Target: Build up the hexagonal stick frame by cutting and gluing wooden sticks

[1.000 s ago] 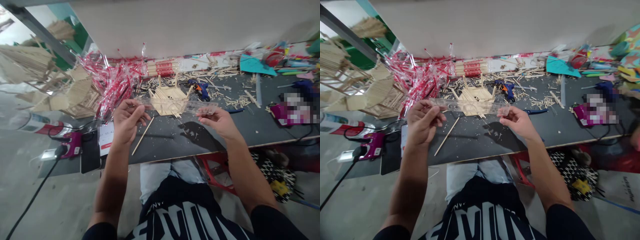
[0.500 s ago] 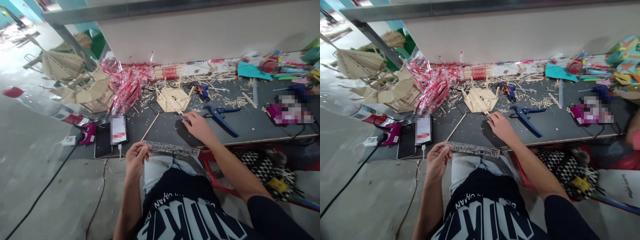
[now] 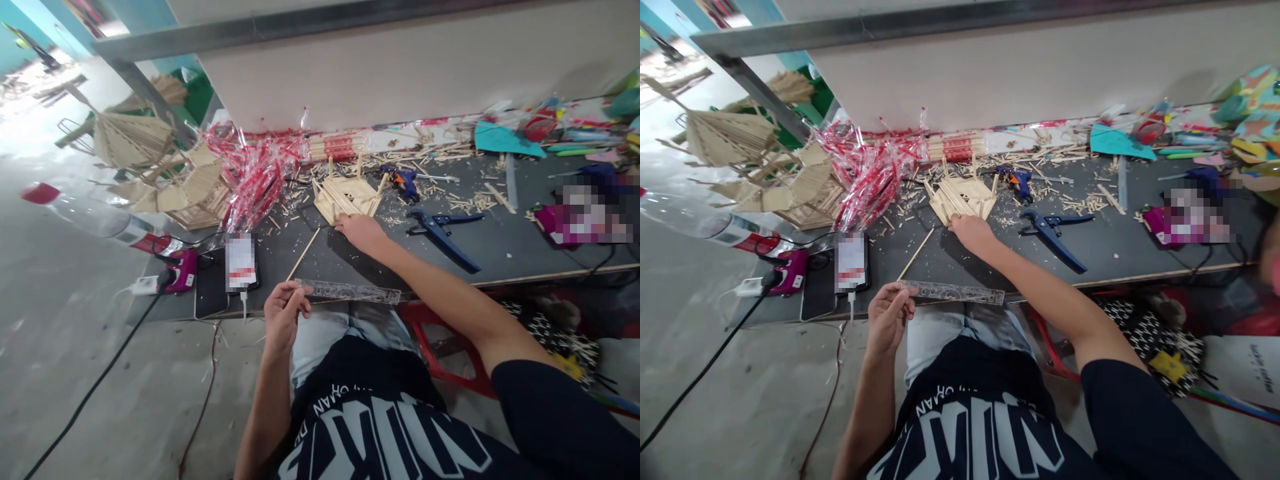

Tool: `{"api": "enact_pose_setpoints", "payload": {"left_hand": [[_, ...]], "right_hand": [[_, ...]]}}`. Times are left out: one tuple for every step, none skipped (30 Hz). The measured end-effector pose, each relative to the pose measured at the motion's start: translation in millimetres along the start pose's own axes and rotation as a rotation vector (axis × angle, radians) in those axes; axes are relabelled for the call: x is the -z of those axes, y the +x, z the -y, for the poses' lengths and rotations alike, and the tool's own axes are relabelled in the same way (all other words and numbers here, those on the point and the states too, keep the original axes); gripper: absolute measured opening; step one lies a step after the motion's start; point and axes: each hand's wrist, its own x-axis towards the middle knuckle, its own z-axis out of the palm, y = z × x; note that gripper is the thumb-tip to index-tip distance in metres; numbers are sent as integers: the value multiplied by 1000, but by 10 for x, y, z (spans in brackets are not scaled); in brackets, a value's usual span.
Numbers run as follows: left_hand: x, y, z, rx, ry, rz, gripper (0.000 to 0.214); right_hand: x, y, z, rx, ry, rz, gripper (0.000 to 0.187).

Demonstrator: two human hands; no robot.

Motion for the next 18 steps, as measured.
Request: {"api": "enact_pose_setpoints", "payload": {"left_hand": [[2, 9, -22, 11, 4, 13, 40], [-3, 24, -56, 27, 18, 36, 40], [-16, 45, -99, 47, 40, 67, 39], [-37, 74, -150, 68, 68, 106, 38], [-66, 110, -203, 77, 89, 140, 38], [-102, 155, -256, 72, 105, 169, 37], [-144, 207, -304, 52, 111, 182, 37], [-190, 268, -345, 47, 119, 207, 36], [-241, 336, -377, 36, 125, 226, 35], [-293, 410, -400, 27, 130, 242, 35], [-346, 488, -415, 23, 133, 257, 35], [-399, 567, -423, 22, 134, 274, 35], [-451, 646, -427, 45, 149, 299, 34], [-502, 721, -429, 79, 163, 318, 32], [-552, 789, -432, 121, 165, 333, 28], [-600, 850, -436, 142, 162, 330, 24], [-649, 902, -441, 153, 153, 318, 19], [-698, 946, -446, 166, 144, 316, 16]], "right_hand": [[-10, 9, -3, -2, 2, 2, 40], [-20, 12, -2, -4, 2, 3, 41], [-29, 10, 0, -7, 2, 3, 41], [-35, 6, 5, -11, 2, 4, 42], [-36, 0, 10, -16, 3, 5, 42], [-33, -5, 17, -21, 6, 6, 42], [-24, -8, 25, -28, 10, 7, 42], [-12, -8, 33, -37, 16, 7, 42], [1, -6, 40, -45, 23, 6, 42], [13, -2, 47, -53, 29, 5, 42], [22, 3, 50, -61, 36, 3, 42], [26, 5, 50, -70, 49, -9, 42], [23, 0, 42, -83, 64, -33, 42], [16, -15, 26, -102, 83, -71, 40], [5, -47, 1, -126, 106, -125, 37], [-8, -97, -34, -152, 134, -193, 33], [-20, -169, -76, -177, 169, -271, 28], [-30, -262, -122, -199, 212, -356, 22]]}}
